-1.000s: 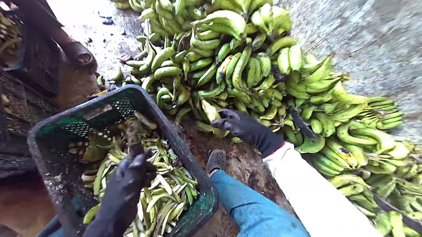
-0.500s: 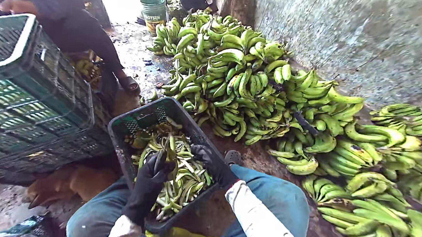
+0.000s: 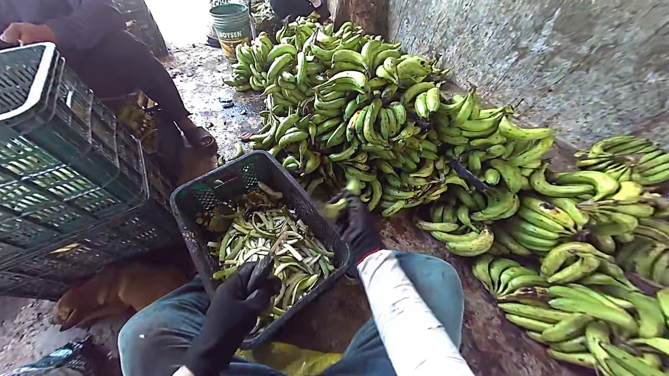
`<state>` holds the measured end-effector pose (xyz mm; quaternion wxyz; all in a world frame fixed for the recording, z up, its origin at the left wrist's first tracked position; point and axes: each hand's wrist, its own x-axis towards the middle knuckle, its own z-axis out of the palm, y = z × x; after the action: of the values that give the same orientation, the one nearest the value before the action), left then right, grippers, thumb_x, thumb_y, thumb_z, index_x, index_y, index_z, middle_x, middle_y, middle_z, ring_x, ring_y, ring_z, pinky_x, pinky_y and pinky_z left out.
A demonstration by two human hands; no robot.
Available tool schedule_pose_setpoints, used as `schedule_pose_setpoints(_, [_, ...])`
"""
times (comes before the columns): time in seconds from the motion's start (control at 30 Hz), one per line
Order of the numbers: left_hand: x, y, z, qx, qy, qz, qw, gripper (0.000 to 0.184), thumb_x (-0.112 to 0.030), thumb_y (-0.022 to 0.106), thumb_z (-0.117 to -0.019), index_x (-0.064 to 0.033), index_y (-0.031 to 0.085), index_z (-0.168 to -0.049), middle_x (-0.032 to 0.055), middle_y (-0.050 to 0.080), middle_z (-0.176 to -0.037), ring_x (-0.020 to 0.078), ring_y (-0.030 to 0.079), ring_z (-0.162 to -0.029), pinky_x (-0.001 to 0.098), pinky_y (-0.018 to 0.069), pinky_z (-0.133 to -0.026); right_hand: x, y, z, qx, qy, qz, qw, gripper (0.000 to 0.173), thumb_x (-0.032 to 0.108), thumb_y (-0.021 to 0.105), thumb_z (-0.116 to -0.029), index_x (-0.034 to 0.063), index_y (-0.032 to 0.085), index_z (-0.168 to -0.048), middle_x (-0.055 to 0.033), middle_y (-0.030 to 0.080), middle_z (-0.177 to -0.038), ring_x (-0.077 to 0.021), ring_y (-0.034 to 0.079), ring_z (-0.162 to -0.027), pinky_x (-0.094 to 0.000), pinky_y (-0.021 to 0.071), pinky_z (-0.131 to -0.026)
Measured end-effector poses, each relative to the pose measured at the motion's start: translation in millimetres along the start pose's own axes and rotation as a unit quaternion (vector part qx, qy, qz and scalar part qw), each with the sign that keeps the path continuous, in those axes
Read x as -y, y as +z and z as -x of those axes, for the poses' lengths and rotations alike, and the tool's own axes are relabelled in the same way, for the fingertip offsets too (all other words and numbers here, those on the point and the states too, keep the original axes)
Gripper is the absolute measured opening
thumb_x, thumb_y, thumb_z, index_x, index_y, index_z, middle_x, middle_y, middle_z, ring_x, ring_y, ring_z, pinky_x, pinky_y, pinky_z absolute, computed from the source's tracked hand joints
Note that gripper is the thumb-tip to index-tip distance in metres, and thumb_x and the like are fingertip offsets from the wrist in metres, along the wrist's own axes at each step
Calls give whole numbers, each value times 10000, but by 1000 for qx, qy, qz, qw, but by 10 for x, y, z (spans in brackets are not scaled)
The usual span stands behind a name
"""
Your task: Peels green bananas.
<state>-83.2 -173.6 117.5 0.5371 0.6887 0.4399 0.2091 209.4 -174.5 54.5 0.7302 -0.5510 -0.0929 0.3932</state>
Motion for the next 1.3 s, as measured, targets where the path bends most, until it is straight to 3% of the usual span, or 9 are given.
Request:
schedule_pose_setpoints(0.1, [-2, -249, -60, -48, 43, -96, 993, 520, -403, 766, -876, -150, 631, -1311, 23, 699, -1057, 128, 676, -896, 378, 591, -782, 233, -303, -99, -39, -55, -31, 997, 293, 420, 563, -1002, 188, 585, -1181, 5, 639, -858, -95, 567, -576, -260, 493, -484])
schedule_pose_setpoints(0.2, [-42, -343, -263, -79, 55, -168, 981, 764, -628, 604, -914, -175, 481, -1517, 122, 598, -1389, 238, 587, -1258, 525, 491, -1037, 290, -143, 32, -15, -82, -21, 996, 471, 503, 583, -989, 217, 520, -1357, -40, 671, -966, -152, 628, -658, -314, 541, -530])
schedule_pose_setpoints(0.37, [-98, 129, -314, 2, 135, 7, 991, 514, -313, 631, -977, -53, 538, -1410, 39, 678, -1177, 79, 661, -1004, 296, 577, -877, 181, 196, 280, 43, -68, -32, 996, 445, 369, 534, -1051, 142, 449, -1425, -108, 675, -947, -208, 665, -695, -349, 578, -573])
schedule_pose_setpoints(0.5, [-71, 423, -385, 59, 156, -1, 986, 627, -458, 589, -982, -46, 509, -1447, 59, 654, -1215, 74, 646, -1002, 302, 568, -874, 94, 301, 408, 84, -52, -40, 994, 407, 328, 495, -1066, 140, 461, -1425, -102, 677, -938, -192, 675, -732, -344, 589, -625])
schedule_pose_setpoints(0.63, [-99, 435, -436, 62, 127, -51, 989, 790, -690, 456, -970, -175, 416, -1568, 7, 717, -1025, 90, 649, -810, 382, 569, -759, 46, 314, 453, 112, -29, -48, 992, 368, 328, 485, -1069, 115, 496, -1368, -104, 667, -928, -187, 665, -745, -358, 586, -651])
schedule_pose_setpoints(0.8, [-24, 411, -430, 61, 120, -88, 987, 730, -607, 486, -998, -182, 398, -1584, 34, 705, -1232, 114, 682, -1024, 424, 567, -913, 11, 305, 466, 133, -15, -46, 990, 355, 315, 487, -1067, 96, 499, -1346, -98, 656, -914, -174, 653, -728, -342, 579, -648])
schedule_pose_setpoints(1.03, [-29, 480, -373, 58, 116, 22, 991, 746, -565, 480, -1020, -96, 365, -1589, 25, 700, -1184, 37, 621, -819, 274, 542, -752, -24, 329, 521, 138, -34, -37, 989, 393, 328, 499, -1063, 99, 479, -1382, -91, 657, -887, -162, 643, -679, -312, 569, -598])
schedule_pose_setpoints(1.17, [-105, 596, -361, 29, 66, 186, 980, 604, -391, 455, -1062, -26, 387, -1537, -26, 575, -757, 79, 543, -596, 251, 511, -564, -37, 426, 609, 71, -103, 20, 992, 438, 266, 580, -1024, 75, 475, -1403, -90, 666, -945, -155, 658, -736, -320, 581, -651])
schedule_pose_setpoints(1.3, [-23, 588, -413, 28, 45, 229, 972, 430, -439, 369, -1085, -95, 519, -1294, -29, 525, -677, 97, 532, -566, 263, 504, -543, -20, 460, 720, 70, -135, 70, 986, 490, 225, 619, -987, 79, 474, -1432, -87, 676, -1046, -131, 670, -856, -311, 580, -749])
